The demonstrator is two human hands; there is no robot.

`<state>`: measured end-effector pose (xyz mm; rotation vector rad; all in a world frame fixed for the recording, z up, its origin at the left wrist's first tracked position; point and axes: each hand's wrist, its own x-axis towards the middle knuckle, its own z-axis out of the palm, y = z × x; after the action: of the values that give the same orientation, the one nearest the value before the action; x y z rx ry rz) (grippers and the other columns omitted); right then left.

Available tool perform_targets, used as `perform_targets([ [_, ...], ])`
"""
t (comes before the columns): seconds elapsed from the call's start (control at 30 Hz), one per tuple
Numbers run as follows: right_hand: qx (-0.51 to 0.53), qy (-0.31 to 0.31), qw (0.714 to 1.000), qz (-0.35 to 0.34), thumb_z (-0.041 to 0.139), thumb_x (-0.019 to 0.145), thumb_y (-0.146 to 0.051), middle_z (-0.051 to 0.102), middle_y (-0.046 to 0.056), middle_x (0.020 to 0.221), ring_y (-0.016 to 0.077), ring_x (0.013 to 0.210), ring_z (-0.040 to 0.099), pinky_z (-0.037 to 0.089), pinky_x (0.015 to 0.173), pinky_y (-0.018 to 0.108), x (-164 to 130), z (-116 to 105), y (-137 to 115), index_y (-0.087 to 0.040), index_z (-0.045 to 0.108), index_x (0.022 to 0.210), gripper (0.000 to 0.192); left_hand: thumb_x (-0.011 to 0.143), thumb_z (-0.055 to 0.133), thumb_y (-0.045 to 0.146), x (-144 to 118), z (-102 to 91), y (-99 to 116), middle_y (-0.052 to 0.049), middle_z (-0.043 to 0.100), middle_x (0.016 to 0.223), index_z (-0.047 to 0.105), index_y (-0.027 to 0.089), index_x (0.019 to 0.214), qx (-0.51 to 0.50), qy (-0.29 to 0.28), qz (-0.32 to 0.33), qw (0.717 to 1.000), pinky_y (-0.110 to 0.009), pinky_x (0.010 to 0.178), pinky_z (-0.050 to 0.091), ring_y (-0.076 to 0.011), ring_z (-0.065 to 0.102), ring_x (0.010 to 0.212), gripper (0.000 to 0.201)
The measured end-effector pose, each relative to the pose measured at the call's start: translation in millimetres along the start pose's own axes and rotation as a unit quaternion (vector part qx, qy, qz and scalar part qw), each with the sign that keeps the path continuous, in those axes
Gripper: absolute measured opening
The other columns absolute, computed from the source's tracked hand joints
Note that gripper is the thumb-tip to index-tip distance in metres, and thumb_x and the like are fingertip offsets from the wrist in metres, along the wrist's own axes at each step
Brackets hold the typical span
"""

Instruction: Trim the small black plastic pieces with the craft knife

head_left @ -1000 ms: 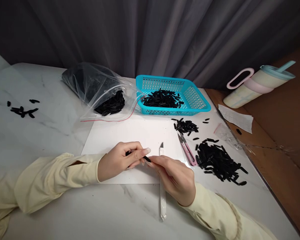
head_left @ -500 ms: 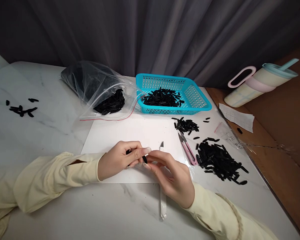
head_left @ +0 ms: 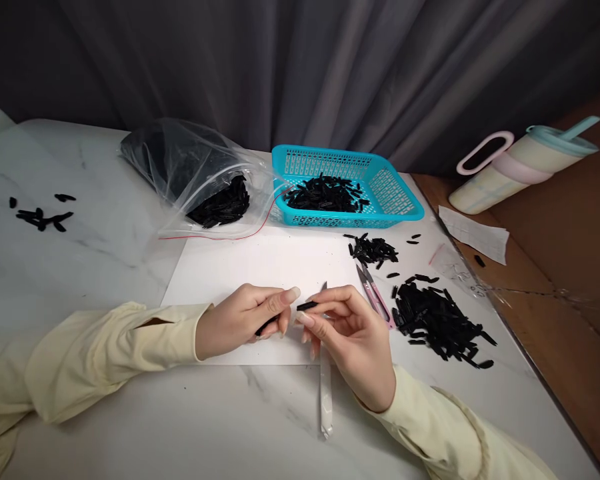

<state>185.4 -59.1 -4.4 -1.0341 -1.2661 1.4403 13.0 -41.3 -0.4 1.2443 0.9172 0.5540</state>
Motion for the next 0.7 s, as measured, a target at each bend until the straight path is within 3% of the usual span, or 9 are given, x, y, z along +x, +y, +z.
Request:
perform_targets([
  [0.13,0.014,0.0,1.0,0.02,0.071,0.072,-0.025,0.065,0.0,0.06,0.0102,0.048,0.059,0.049,0.039,0.018,-3.0,3.6,-1.3,-0.017,0.053,0.077,0.02,0.09,0.034,0.048,-1.4,1.8,2.6,0.006,0.038,0.048,0.051,0.013,0.066,0.019,-0.045,0.015,0.999,-0.019,0.038,0.023,-0.0035,0.027,0.039,0.045],
  [0.3,-0.003,-0.002,0.999,0.035,0.072,0.07,-0.027,0.065,0.0,0.061,0.0106,0.047,0.058,0.048,0.037,0.019,-4.4,4.8,-4.7,-0.017,0.055,0.078,0.021,0.09,0.037,0.043,-2.1,3.3,5.1,0.007,0.037,0.045,0.049,0.015,0.065,0.034,-0.045,0.024,0.998,-0.019,0.04,0.026,-0.0043,0.028,0.039,0.04],
  [0.7,-0.002,-0.08,0.996,-0.034,0.055,0.085,-0.023,0.068,0.006,0.071,0.0144,0.059,0.064,0.052,0.039,0.022,-6.3,-1.4,-3.3,-0.015,0.058,0.091,0.01,0.089,0.041,0.041,-3.0,0.9,4.6,0.008,0.032,0.041,0.041,0.016,0.057,-0.048,-0.037,-0.003,0.998,-0.018,0.037,0.024,-0.0038,0.026,0.036,0.04],
])
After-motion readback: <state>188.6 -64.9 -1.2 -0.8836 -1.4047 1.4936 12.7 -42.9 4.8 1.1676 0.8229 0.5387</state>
